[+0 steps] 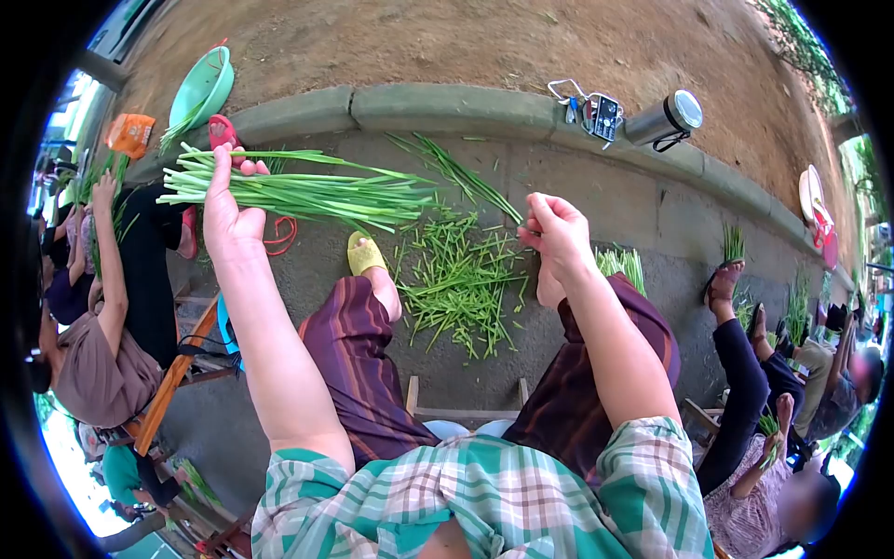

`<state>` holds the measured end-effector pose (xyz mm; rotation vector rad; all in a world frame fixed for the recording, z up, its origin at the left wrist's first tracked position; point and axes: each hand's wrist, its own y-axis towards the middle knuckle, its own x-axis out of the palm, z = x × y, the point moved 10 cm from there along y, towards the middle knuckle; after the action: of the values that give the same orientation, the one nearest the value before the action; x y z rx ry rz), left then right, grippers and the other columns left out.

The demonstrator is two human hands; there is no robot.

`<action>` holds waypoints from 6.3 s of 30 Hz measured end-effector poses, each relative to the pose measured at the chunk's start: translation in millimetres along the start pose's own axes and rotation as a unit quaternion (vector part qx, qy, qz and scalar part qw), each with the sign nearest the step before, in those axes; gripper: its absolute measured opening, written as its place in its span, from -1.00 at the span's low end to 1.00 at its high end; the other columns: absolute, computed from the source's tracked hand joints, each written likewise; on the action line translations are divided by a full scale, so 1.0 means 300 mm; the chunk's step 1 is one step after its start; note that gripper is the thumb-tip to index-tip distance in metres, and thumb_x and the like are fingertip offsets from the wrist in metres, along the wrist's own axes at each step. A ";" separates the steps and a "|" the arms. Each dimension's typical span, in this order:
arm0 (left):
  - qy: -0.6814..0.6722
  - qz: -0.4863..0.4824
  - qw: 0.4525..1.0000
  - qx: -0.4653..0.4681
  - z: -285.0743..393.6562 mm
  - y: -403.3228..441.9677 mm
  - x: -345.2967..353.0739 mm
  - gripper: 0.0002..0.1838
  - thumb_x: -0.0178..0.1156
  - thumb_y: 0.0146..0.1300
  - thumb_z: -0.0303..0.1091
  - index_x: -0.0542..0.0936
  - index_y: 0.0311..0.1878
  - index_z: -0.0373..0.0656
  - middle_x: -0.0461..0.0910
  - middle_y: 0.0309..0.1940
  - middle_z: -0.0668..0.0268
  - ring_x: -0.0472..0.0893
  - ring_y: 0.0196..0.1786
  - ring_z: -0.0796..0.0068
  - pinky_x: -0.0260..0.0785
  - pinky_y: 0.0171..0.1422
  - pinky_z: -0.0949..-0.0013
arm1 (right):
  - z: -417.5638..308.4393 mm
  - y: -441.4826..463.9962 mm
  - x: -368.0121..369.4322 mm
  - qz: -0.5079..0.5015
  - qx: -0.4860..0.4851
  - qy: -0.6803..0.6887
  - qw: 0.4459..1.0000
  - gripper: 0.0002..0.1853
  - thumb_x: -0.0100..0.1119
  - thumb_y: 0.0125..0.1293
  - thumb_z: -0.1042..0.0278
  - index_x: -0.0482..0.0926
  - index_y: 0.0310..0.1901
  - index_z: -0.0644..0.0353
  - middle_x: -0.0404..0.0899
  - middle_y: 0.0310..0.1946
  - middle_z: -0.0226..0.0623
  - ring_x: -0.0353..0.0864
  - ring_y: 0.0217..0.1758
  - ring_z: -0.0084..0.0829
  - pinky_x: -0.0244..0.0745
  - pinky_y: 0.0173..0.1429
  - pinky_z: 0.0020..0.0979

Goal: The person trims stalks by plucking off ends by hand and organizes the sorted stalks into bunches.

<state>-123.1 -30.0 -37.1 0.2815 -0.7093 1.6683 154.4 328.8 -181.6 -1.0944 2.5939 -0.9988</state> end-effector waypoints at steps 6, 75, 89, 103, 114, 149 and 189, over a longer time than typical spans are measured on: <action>0.072 -0.042 0.996 -0.037 -0.064 -0.032 0.058 -0.67 0.27 0.33 -0.25 0.48 0.05 -0.19 0.62 -0.03 0.17 0.62 -0.05 0.29 0.47 0.07 0.19 | 0.242 0.050 0.028 -0.010 0.087 -0.082 0.993 -0.75 0.05 0.48 0.32 0.56 0.09 0.20 0.59 -0.31 -0.42 0.55 -0.38 -0.66 0.63 -0.21 -0.50; 0.618 -0.312 0.588 0.419 -0.166 -0.544 0.472 -0.69 0.24 -0.03 -0.62 0.60 -0.17 -0.12 0.50 -0.31 0.29 0.58 -0.32 0.28 0.39 -0.22 0.26 | -0.311 -0.278 0.437 -0.272 -0.013 -0.102 0.957 -0.79 0.20 0.34 0.49 0.54 -0.02 0.27 0.64 -0.24 -0.35 0.66 -0.29 -0.59 0.65 -0.22 -0.54; 0.242 -0.125 0.961 0.040 -0.163 -0.184 0.234 -0.82 0.43 0.16 -0.36 0.69 -0.23 -0.22 0.63 -0.43 0.36 0.51 -0.54 0.68 0.35 -0.45 0.56 | -0.327 -0.285 0.420 -0.262 -0.179 -0.286 0.904 -0.69 0.17 0.41 0.22 0.64 0.00 0.29 0.71 -0.16 -0.30 0.64 -0.09 -0.54 0.53 0.07 -0.44; 0.189 -0.160 0.965 -0.092 -0.296 -0.224 0.302 -0.76 0.46 0.15 -0.30 0.63 -0.23 -0.20 0.62 -0.40 0.34 0.48 -0.54 0.62 0.43 -0.40 0.43 | -0.279 -0.252 0.437 -0.194 -0.174 -0.213 0.942 -0.70 0.09 0.45 0.29 0.61 0.10 0.20 0.61 -0.35 -0.51 0.42 -0.36 -0.79 0.35 -0.26 -0.65; 0.178 -0.193 0.959 -0.107 -0.359 -0.279 0.350 -0.77 0.44 0.16 -0.32 0.64 -0.18 -0.18 0.64 -0.38 0.34 0.50 -0.49 0.63 0.42 -0.35 0.47 | -0.263 -0.246 0.471 -0.242 -0.125 0.052 0.961 -0.70 0.21 0.41 0.24 0.60 0.05 0.24 0.66 -0.22 -0.44 0.60 -0.20 -0.69 0.54 0.01 -0.53; 0.063 -0.157 0.980 -0.105 -0.352 -0.256 0.320 -0.79 0.39 0.22 -0.29 0.61 -0.20 -0.16 0.59 -0.36 0.37 0.47 -0.48 0.64 0.45 -0.28 0.44 | -0.185 -0.201 0.412 -0.148 -0.047 0.172 0.973 -0.84 0.24 0.39 0.18 0.60 -0.12 0.02 0.55 -0.33 -0.60 0.49 -0.26 -0.74 0.50 -0.14 -0.56; 0.337 -0.164 0.926 -0.042 -0.305 -0.295 0.317 -0.82 0.31 0.29 -0.36 0.59 -0.12 -0.23 0.51 -0.50 0.42 0.50 -0.50 0.64 0.46 -0.23 0.42 | 0.585 0.178 0.267 -0.200 -0.093 -0.657 0.721 -0.70 0.07 0.27 0.13 0.70 -0.16 0.10 0.69 -0.21 -0.09 0.67 -0.09 -0.09 0.57 0.03 -0.12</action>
<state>-42.6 107.0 -30.2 -0.2274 -0.1939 1.2859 131.9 209.9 -341.0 -1.5853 1.2723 0.1553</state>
